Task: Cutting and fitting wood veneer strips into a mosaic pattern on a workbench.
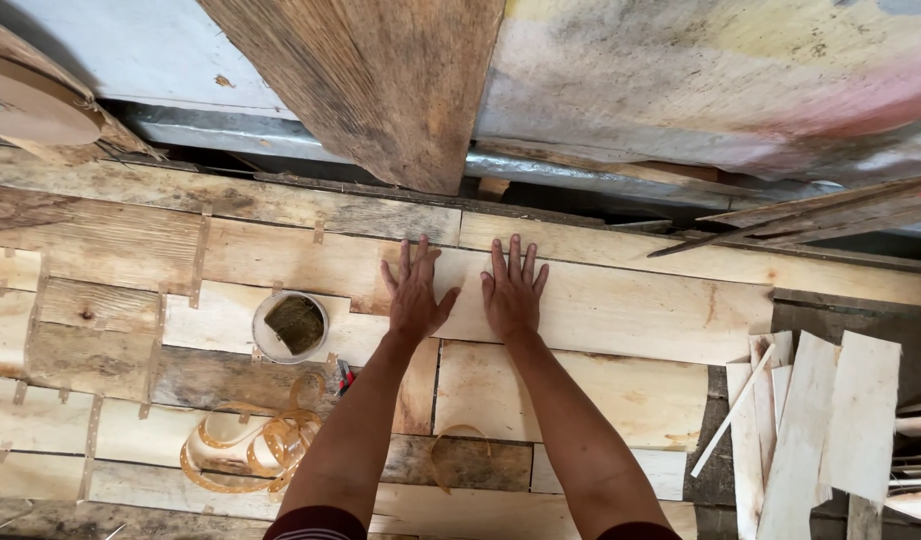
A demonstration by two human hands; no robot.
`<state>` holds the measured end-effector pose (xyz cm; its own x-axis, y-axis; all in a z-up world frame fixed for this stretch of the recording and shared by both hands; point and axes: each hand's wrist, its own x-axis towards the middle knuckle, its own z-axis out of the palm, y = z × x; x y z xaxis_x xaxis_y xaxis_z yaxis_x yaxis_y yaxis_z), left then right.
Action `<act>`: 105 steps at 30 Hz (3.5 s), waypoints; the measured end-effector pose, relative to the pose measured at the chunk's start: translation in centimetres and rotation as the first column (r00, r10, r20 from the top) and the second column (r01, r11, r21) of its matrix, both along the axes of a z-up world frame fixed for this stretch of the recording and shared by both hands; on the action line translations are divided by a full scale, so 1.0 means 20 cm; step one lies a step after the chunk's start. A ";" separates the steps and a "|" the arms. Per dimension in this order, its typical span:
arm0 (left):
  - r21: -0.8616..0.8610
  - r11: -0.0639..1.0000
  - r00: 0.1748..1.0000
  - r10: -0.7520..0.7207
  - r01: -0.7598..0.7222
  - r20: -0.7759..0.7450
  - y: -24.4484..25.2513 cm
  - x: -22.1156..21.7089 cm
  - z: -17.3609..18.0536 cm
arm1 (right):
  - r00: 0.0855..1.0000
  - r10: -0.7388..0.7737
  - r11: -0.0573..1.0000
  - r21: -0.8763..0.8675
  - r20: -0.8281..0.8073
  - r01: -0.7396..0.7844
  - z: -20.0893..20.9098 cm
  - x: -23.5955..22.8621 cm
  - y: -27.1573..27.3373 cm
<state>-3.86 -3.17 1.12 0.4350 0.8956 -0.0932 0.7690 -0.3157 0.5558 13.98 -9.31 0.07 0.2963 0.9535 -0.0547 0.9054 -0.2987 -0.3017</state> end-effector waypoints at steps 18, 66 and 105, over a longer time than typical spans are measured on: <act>0.062 0.996 0.998 -0.065 0.066 -0.012 0.01 -0.02 -0.08 | 0.995 -0.097 0.973 0.208 -0.022 0.100 0.02 0.03 -0.05; -0.122 0.965 0.958 -0.248 0.232 -0.144 -0.17 -0.21 0.06 | 0.957 0.270 0.941 -0.181 -0.103 -0.285 0.28 -0.02 -0.21; -0.132 0.972 0.973 -0.207 0.193 -0.100 -0.17 -0.20 0.07 | 0.954 0.255 0.927 -0.240 -0.155 -0.287 0.27 -0.01 -0.19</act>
